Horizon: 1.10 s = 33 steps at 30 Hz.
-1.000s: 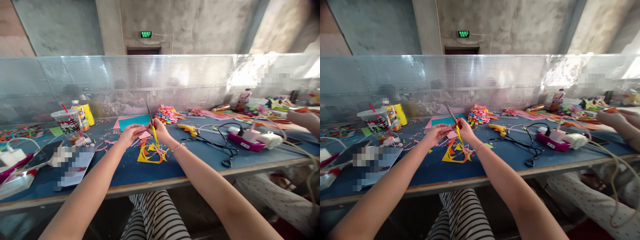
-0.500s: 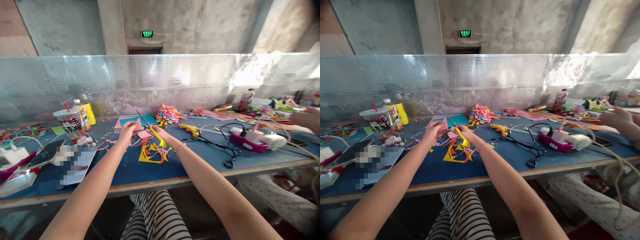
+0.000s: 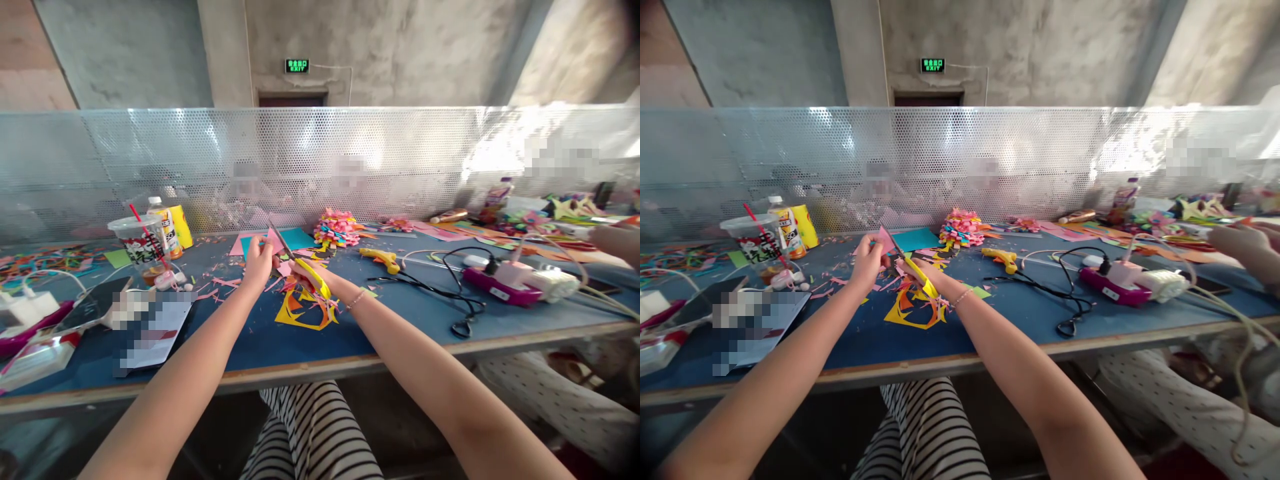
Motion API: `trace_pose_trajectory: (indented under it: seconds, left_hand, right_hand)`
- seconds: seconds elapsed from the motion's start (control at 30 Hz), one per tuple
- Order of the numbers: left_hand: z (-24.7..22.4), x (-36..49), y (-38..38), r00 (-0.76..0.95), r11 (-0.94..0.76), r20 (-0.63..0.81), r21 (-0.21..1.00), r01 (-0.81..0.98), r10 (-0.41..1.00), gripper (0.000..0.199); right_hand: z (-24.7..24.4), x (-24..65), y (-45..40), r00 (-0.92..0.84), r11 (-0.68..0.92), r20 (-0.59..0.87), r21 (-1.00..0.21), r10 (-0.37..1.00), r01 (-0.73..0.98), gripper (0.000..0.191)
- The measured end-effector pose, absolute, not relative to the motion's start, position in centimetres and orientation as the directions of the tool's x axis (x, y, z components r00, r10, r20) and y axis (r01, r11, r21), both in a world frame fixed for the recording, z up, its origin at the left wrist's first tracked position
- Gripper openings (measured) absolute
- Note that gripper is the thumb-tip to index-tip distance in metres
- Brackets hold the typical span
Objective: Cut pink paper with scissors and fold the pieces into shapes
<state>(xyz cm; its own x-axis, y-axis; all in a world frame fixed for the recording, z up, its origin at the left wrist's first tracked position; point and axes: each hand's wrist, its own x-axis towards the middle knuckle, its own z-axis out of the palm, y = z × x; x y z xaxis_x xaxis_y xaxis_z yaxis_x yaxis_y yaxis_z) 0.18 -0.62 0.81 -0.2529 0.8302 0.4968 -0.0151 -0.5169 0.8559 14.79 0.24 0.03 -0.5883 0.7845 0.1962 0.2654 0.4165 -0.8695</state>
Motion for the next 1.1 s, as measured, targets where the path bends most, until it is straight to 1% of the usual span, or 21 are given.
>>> trace_pose_trajectory:
  seconds: [0.23, 0.37, 0.6, 0.67, 0.77, 0.87, 0.97, 1.1]
  left_hand:
    - [0.65, 0.06, -0.75, -0.183, -0.570, 0.566, 0.821, 0.032, 0.804, 0.005]
    - [0.54, 0.12, -0.63, -0.182, -0.557, 0.552, 0.830, 0.026, 0.814, 0.005]
    - [0.55, 0.23, -0.52, -0.193, -0.537, 0.524, 0.844, -0.015, 0.830, 0.013]
    - [0.54, 0.23, -0.46, -0.186, -0.530, 0.520, 0.848, -0.007, 0.834, 0.013]
    - [0.52, 0.18, -0.37, -0.167, -0.532, 0.528, 0.847, 0.026, 0.833, 0.010]
    - [0.52, 0.13, -0.37, -0.162, -0.531, 0.531, 0.846, 0.043, 0.832, 0.010]
    - [0.52, 0.10, -0.46, -0.142, -0.537, 0.537, 0.842, 0.040, 0.832, 0.011]
    - [0.48, 0.07, -0.45, -0.135, -0.534, 0.530, 0.846, 0.009, 0.837, 0.012]
  right_hand:
    - [-0.11, 14.66, 0.23, -0.593, 0.317, 0.122, -0.918, 0.796, 0.237, 0.049]
    - [-0.20, 14.73, 0.31, -0.595, 0.345, 0.143, -0.908, 0.791, 0.240, 0.050]
    - [0.35, 14.45, -0.41, -0.574, 0.382, 0.148, -0.870, 0.805, 0.311, 0.050]
    - [0.51, 14.51, -0.55, -0.577, 0.414, 0.151, -0.838, 0.803, 0.356, 0.049]
    - [0.54, 14.73, -0.48, -0.582, 0.492, 0.185, -0.758, 0.792, 0.429, 0.051]
    - [0.40, 14.87, -0.32, -0.585, 0.539, 0.213, -0.704, 0.782, 0.463, 0.053]
    - [0.28, 14.78, -0.36, -0.569, 0.520, 0.205, -0.711, 0.797, 0.473, 0.052]
    - [0.15, 14.44, -0.41, -0.516, 0.455, 0.172, -0.741, 0.839, 0.494, 0.052]
